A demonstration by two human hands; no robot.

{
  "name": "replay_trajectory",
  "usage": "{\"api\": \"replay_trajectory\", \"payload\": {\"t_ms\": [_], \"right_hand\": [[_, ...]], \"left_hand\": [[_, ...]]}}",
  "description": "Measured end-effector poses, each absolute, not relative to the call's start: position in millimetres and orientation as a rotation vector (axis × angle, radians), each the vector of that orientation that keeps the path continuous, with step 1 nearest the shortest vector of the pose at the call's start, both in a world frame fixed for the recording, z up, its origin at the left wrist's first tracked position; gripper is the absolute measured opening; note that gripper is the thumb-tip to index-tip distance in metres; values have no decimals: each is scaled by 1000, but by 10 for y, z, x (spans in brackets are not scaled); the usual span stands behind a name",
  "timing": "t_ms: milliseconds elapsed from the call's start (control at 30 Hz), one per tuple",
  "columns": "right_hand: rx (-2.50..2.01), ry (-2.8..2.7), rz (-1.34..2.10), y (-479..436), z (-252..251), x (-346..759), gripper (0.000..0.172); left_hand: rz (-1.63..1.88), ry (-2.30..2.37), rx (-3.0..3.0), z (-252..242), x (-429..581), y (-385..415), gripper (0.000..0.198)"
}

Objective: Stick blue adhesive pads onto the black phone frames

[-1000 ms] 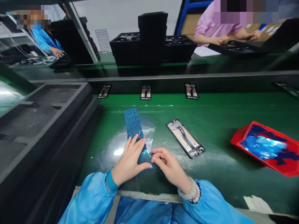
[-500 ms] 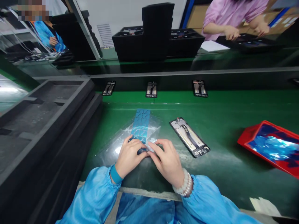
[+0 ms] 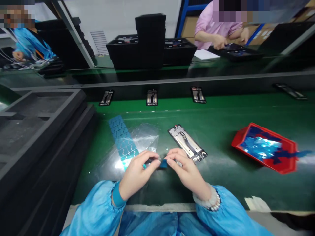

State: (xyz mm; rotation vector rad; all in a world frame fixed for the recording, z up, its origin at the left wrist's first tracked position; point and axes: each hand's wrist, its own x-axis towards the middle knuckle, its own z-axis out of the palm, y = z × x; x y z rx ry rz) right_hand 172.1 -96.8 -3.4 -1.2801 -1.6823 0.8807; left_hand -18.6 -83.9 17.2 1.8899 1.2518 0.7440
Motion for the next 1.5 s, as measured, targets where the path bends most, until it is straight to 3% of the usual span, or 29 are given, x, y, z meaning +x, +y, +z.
{"api": "replay_trajectory", "payload": {"t_ms": [233, 300, 400, 567, 933, 1300, 1500], "right_hand": [[-1328, -1305, 867, -1091, -107, 1695, 21], [-1322, -1122, 973, -1111, -125, 1694, 31], [-1307, -940, 1212, -1125, -123, 1693, 24], [-1265, -773, 1361, -1115, -86, 1689, 29], [-1198, -717, 1418, -1158, -38, 1651, 29], [-1259, -722, 1432, -1136, -4, 1627, 32], [-1277, -720, 1431, -1138, -20, 1614, 34]], "left_hand": [[912, 1316, 1709, 102, 222, -868, 17], [968, 1334, 1540, 77, 272, -839, 17], [981, 1262, 1254, 64, 321, -791, 21], [904, 1173, 1077, 53, 344, -752, 25], [1015, 1223, 1292, -16, 249, -690, 13], [867, 1160, 1135, -46, 259, -746, 24], [880, 1161, 1109, -62, 258, -754, 20]]}}
